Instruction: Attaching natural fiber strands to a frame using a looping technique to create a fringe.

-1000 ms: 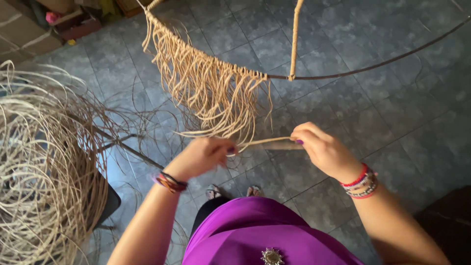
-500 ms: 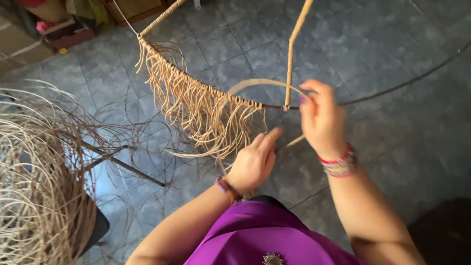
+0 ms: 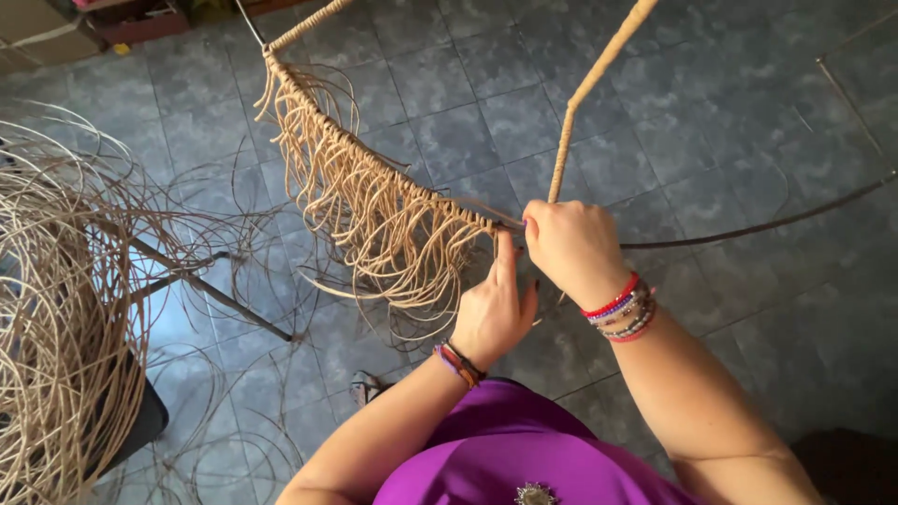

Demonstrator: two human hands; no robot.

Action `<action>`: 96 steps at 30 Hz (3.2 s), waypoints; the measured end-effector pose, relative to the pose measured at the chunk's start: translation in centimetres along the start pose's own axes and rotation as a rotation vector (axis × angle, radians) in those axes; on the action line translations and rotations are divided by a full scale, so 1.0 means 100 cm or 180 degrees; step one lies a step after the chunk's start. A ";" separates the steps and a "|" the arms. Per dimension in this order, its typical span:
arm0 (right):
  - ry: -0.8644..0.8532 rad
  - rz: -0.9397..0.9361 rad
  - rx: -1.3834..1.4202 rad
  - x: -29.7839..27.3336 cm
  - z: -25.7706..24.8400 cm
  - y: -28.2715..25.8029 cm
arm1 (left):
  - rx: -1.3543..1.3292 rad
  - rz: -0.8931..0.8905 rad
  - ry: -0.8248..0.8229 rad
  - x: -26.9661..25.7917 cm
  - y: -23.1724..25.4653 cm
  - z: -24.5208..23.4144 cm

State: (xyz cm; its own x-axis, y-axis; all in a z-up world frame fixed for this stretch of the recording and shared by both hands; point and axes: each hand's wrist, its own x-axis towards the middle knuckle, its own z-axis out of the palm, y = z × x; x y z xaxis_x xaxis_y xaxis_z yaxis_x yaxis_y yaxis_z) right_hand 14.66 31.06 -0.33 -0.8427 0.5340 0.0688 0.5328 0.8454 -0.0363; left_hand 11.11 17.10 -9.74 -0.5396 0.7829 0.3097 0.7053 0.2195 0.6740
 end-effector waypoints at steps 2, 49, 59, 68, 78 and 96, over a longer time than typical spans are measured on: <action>-0.0019 -0.0155 0.0063 0.000 -0.012 -0.002 | 0.0250 -0.0020 0.0110 0.016 0.006 -0.005; 0.1604 -0.0155 0.2588 -0.073 0.038 -0.004 | -0.4097 -0.0470 -0.0986 0.050 -0.063 -0.117; 0.0649 0.1099 0.3600 -0.084 0.044 -0.013 | -0.1254 0.1585 -0.0169 0.048 -0.038 -0.079; 0.0506 0.1411 0.5531 -0.070 0.057 -0.018 | -0.0928 0.2046 0.0271 0.052 -0.082 -0.100; 0.0470 0.0940 0.5534 -0.059 0.083 -0.021 | 0.2398 0.0544 0.0166 0.045 -0.024 -0.164; 0.0642 0.0770 0.5732 -0.064 0.090 -0.013 | 0.0905 0.1282 0.0562 0.066 -0.027 -0.075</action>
State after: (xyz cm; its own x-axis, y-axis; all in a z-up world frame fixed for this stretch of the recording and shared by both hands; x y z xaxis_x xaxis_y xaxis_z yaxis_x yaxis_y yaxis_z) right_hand 18.67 26.58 -9.64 -0.6748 0.7380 0.0001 -0.2099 -0.1918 -0.9587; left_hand 2.21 17.33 -4.49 -0.2517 0.7331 0.6318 0.9567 0.0898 0.2770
